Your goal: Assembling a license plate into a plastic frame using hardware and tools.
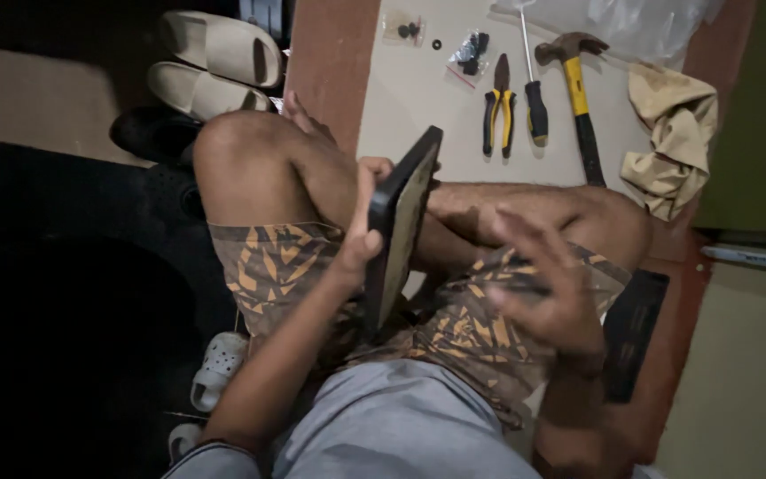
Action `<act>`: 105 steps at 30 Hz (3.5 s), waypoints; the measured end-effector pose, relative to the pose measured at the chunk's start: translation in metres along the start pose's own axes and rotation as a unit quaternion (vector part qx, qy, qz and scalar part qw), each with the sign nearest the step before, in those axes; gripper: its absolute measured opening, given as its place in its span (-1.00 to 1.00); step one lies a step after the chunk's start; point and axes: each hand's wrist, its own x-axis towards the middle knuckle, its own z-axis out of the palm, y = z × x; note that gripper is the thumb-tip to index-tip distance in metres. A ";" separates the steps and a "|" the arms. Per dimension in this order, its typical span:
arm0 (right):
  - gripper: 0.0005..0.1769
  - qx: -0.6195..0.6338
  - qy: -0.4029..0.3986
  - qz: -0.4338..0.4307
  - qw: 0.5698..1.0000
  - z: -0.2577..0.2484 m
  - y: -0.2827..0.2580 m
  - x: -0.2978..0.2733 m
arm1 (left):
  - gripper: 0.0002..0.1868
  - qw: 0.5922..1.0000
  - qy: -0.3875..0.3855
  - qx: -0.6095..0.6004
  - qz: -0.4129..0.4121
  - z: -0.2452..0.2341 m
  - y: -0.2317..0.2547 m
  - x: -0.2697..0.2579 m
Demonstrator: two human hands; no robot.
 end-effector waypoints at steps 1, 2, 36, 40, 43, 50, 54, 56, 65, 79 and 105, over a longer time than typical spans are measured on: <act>-0.24 -0.014 0.053 -0.002 0.998 -0.001 -0.011 0.006 | 0.01 1.000 -0.009 0.017 -0.021 0.015 0.010 0.004; -0.33 -0.029 0.108 -0.009 0.994 -0.003 -0.022 0.014 | -0.03 0.998 -0.021 0.038 -0.038 0.029 0.021 0.012; -0.69 -0.314 0.045 0.082 0.945 0.062 -0.030 0.030 | -0.30 0.969 0.183 0.162 -0.025 0.018 -0.013 0.009; -0.70 -0.293 0.043 0.033 0.955 0.056 -0.038 0.030 | -0.20 0.976 0.201 0.080 0.014 0.028 -0.013 0.013; -0.72 -0.285 0.042 -0.001 0.958 0.053 -0.045 0.031 | -0.11 0.976 0.200 0.084 0.016 0.039 -0.001 0.013; -0.73 -0.293 0.025 -0.076 0.953 0.052 -0.040 0.032 | 0.04 0.963 0.188 0.192 0.017 0.047 0.010 0.009; -0.74 -0.261 0.026 -0.080 0.962 0.046 -0.053 0.025 | -0.10 0.921 0.188 0.334 0.070 0.039 0.008 0.010; -0.75 -0.278 0.022 -0.106 0.955 0.039 -0.063 0.020 | 0.02 0.964 0.229 0.139 0.004 0.040 0.016 0.016; -0.85 -0.108 0.169 0.238 0.950 -0.019 -0.046 -0.027 | 0.07 0.964 0.122 -0.234 -0.045 0.024 0.042 0.009; -0.77 0.051 0.304 0.198 0.930 -0.063 0.017 -0.092 | 0.19 0.872 0.022 -0.470 -0.138 0.042 0.053 0.006; -0.69 0.140 0.314 0.204 0.917 -0.043 0.018 -0.080 | 0.24 0.876 -0.038 -0.450 -0.171 0.050 0.060 -0.002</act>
